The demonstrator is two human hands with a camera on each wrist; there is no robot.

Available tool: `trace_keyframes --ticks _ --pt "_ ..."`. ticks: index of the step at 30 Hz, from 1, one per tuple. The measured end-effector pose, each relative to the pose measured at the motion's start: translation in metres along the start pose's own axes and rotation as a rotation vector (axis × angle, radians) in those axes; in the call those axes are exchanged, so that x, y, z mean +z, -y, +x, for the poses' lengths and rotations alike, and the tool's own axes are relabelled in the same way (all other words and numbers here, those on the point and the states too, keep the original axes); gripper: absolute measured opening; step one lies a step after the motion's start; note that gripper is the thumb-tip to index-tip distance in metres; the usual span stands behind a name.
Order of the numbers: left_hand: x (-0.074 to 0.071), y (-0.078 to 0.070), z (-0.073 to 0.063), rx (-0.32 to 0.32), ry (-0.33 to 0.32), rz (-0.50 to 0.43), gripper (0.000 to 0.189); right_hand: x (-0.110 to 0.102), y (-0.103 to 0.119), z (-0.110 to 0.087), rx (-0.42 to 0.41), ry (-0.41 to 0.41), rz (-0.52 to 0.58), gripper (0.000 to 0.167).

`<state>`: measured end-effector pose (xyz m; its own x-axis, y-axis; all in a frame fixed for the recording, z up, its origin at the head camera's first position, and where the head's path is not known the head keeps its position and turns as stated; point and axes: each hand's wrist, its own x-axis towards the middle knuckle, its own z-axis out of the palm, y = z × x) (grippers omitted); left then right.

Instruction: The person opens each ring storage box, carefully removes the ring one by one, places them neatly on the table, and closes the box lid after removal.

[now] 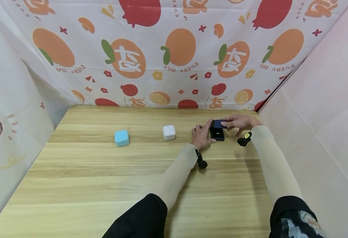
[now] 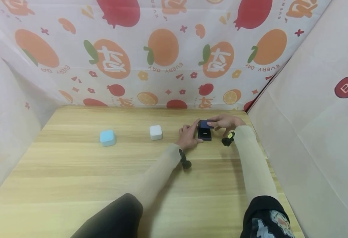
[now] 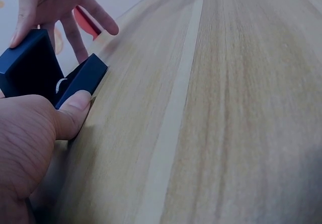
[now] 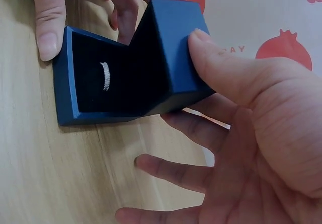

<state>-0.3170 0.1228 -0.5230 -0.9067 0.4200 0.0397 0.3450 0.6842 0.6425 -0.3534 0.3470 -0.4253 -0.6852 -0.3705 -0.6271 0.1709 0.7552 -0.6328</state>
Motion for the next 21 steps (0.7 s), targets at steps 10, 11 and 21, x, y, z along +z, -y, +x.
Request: trace_keyframes --ticks 10,11,21 --pt "0.0007 0.0003 -0.0015 -0.011 -0.005 -0.003 0.101 0.0042 -0.0012 0.0021 -0.019 -0.022 -0.041 0.08" --pt "0.0012 0.0006 -0.0013 -0.014 -0.004 -0.002 0.102 0.0049 -0.001 0.0022 -0.021 -0.027 -0.042 0.08" --pt "0.0029 0.0016 -0.0005 -0.014 -0.011 -0.03 0.102 0.0051 -0.0018 -0.0002 -0.081 -0.1 -0.015 0.081"
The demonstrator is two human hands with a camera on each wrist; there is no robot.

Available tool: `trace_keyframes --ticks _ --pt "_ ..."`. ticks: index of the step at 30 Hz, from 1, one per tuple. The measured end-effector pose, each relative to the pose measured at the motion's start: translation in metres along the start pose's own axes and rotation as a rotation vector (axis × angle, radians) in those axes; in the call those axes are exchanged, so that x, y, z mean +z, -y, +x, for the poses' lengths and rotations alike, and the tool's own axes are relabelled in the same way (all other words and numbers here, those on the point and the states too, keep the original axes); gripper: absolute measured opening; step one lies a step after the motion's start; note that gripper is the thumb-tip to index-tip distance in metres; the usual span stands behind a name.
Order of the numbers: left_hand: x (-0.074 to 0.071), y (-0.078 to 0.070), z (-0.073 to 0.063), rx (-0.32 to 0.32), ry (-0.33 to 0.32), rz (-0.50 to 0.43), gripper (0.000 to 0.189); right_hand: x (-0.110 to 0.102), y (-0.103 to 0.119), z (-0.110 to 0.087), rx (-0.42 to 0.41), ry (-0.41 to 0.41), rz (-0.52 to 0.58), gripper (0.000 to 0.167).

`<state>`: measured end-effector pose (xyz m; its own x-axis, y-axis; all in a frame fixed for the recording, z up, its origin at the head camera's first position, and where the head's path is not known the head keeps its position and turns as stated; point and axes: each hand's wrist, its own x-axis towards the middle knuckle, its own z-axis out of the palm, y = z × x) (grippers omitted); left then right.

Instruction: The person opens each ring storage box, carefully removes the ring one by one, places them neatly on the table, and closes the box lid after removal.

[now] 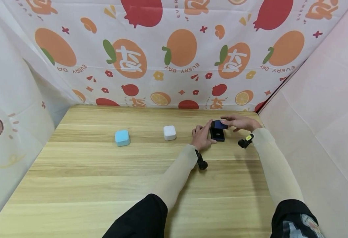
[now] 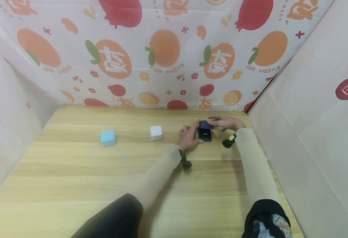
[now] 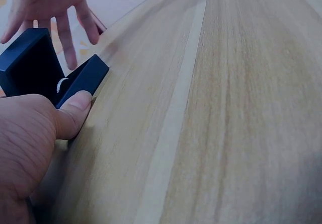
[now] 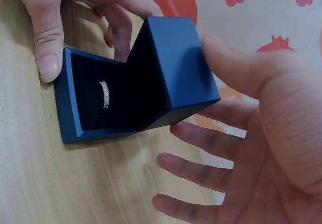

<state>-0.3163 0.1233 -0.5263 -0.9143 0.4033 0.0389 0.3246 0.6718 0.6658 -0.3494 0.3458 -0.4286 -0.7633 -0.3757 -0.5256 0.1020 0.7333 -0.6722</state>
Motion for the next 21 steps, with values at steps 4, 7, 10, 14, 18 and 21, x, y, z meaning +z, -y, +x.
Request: trace_keyframes --ticks 4,7,10,14,18,21 --pt "0.0 0.001 0.0 -0.001 -0.001 -0.002 0.102 -0.003 0.001 -0.001 -0.045 -0.058 -0.03 0.073" --pt "0.0 0.0 0.0 -0.001 0.0 -0.006 0.102 -0.003 0.004 -0.001 -0.064 -0.113 -0.059 0.066" --pt "-0.001 0.0 -0.001 -0.006 0.004 -0.003 0.102 -0.002 0.005 -0.001 -0.079 -0.175 -0.097 0.063" --pt "-0.002 -0.001 -0.002 -0.005 0.003 0.001 0.102 0.0 0.005 -0.002 -0.123 -0.28 -0.136 0.059" --pt "-0.002 -0.002 -0.003 -0.002 0.0 -0.005 0.101 0.005 0.007 -0.006 -0.153 -0.352 -0.108 0.055" --pt "-0.002 -0.002 -0.003 -0.003 -0.002 -0.004 0.101 0.009 0.009 -0.01 -0.146 -0.373 -0.074 0.054"
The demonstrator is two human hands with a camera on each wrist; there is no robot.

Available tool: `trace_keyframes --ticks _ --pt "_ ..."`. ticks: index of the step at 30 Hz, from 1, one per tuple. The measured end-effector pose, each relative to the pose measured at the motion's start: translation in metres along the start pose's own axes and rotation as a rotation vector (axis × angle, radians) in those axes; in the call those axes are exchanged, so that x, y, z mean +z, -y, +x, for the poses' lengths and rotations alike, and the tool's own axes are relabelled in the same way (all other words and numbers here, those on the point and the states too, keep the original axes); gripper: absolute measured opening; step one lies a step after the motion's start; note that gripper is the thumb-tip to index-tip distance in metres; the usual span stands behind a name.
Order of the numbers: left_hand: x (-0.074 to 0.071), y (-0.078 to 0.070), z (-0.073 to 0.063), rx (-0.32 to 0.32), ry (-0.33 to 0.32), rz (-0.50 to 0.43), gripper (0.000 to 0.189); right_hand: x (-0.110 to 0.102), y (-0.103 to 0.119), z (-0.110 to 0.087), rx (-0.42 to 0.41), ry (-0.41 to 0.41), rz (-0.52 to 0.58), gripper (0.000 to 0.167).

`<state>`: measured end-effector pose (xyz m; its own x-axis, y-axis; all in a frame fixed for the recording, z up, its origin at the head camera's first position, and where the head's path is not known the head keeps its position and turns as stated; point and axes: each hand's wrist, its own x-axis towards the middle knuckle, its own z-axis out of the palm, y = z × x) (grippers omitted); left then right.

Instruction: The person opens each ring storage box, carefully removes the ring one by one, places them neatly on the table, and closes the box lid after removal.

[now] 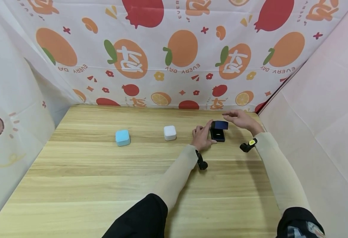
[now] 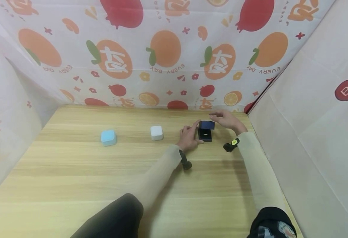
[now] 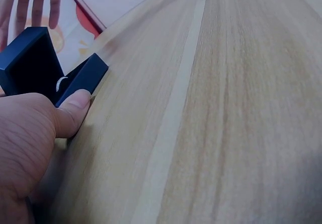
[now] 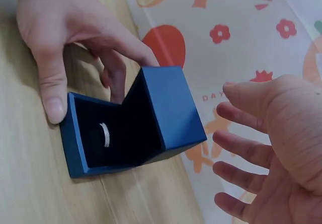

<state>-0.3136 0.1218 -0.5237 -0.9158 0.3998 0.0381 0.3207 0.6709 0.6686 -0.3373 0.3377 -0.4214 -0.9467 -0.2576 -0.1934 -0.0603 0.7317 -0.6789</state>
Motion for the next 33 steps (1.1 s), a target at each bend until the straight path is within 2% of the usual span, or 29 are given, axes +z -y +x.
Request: trace_keyframes --ticks 5,11,14,19,23,30,33 --pt "-0.001 0.0 0.001 0.0 0.003 0.013 0.101 0.004 0.003 -0.008 -0.004 -0.035 -0.003 0.05" --pt "-0.001 -0.001 0.0 0.0 0.012 0.013 0.101 0.013 0.001 -0.016 -0.126 -0.092 -0.023 0.042" --pt "0.0 -0.001 0.0 0.0 0.014 0.013 0.102 0.016 0.0 -0.019 -0.161 -0.109 -0.029 0.04" --pt "0.002 0.0 0.001 0.002 -0.009 0.01 0.102 0.019 0.002 -0.027 -0.128 -0.101 0.012 0.043" --pt "0.003 0.0 0.002 0.001 -0.016 0.004 0.102 0.02 0.002 -0.033 -0.107 -0.111 0.041 0.04" --pt "0.005 0.001 0.003 -0.018 -0.014 0.026 0.102 0.03 -0.004 -0.037 -0.147 -0.145 0.063 0.027" --pt "0.005 0.001 0.003 -0.017 -0.016 0.028 0.102 0.034 -0.009 -0.04 -0.14 -0.153 0.087 0.025"
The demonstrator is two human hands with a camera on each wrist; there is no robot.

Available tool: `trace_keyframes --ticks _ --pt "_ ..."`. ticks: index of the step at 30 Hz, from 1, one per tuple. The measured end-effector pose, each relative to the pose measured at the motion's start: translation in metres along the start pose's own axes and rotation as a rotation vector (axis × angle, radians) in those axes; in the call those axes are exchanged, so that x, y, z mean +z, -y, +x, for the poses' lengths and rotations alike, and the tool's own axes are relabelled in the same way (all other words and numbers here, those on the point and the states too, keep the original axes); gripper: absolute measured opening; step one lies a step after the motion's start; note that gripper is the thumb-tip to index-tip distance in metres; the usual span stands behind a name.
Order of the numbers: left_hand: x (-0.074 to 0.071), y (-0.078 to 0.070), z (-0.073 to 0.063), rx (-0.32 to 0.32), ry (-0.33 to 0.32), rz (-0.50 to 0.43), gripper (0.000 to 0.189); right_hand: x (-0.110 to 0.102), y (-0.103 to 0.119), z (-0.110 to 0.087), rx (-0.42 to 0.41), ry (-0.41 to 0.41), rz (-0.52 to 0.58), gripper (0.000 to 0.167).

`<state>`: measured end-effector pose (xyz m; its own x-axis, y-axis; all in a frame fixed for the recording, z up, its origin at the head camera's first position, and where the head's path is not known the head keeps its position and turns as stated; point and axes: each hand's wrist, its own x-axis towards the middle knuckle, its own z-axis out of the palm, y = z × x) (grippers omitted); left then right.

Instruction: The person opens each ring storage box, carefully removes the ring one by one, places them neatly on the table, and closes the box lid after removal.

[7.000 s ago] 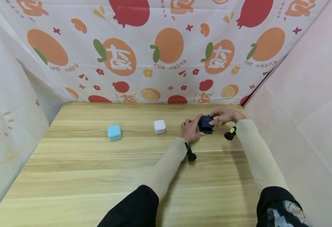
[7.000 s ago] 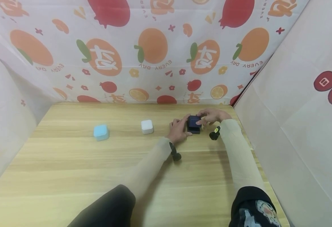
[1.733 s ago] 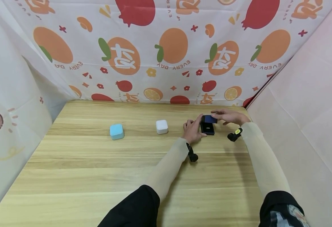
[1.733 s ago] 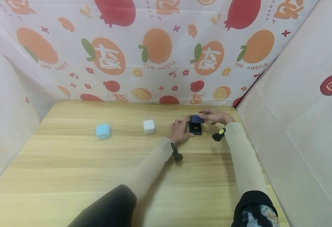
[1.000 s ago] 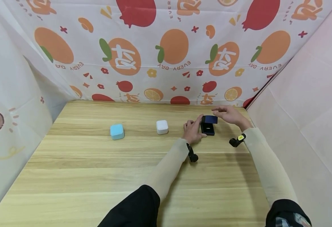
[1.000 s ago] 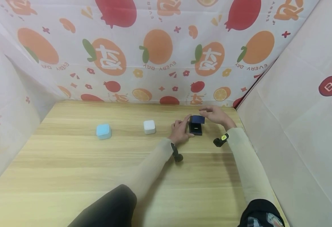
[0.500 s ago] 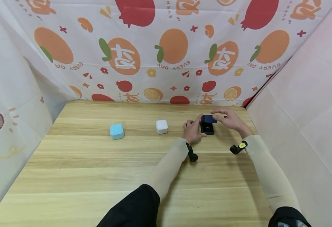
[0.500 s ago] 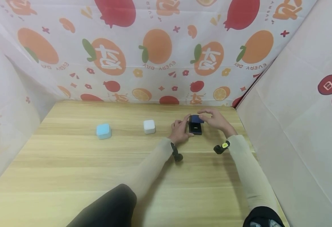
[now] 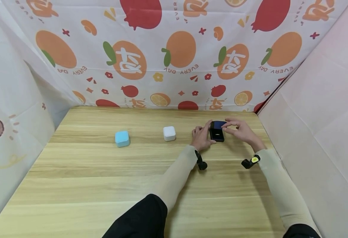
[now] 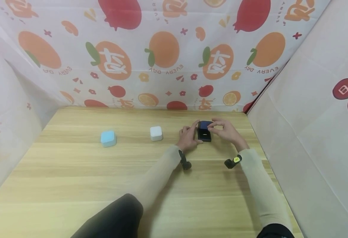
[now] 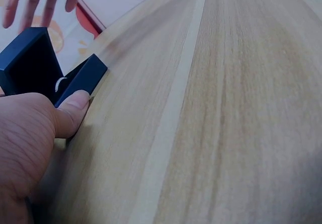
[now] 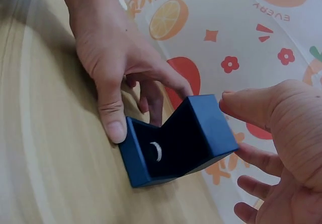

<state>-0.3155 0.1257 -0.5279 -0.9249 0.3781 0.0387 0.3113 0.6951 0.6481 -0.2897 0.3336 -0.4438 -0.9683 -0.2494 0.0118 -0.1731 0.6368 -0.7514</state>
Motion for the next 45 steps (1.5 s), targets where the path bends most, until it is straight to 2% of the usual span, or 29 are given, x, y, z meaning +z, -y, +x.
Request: trace_keyframes --ticks 5,13,18,25,39,45 --pt "0.0 0.0 0.0 0.003 -0.005 -0.007 0.102 0.005 -0.007 -0.007 0.033 -0.011 0.037 0.028" --pt "0.0 0.001 0.0 0.007 -0.008 0.005 0.102 0.014 -0.02 -0.013 0.041 -0.012 0.086 0.03" --pt "-0.001 0.0 -0.001 0.001 -0.005 -0.001 0.102 0.017 -0.021 -0.017 0.058 -0.008 0.079 0.031" --pt "0.0 0.0 0.0 0.004 -0.016 0.005 0.102 0.025 -0.034 -0.014 0.067 -0.012 0.048 0.03" --pt "0.001 0.002 -0.001 0.005 -0.015 0.01 0.101 0.043 -0.045 -0.005 0.031 -0.109 0.125 0.023" --pt "0.001 0.001 -0.003 0.004 -0.01 0.011 0.101 0.048 -0.042 -0.003 0.042 -0.145 0.091 0.024"
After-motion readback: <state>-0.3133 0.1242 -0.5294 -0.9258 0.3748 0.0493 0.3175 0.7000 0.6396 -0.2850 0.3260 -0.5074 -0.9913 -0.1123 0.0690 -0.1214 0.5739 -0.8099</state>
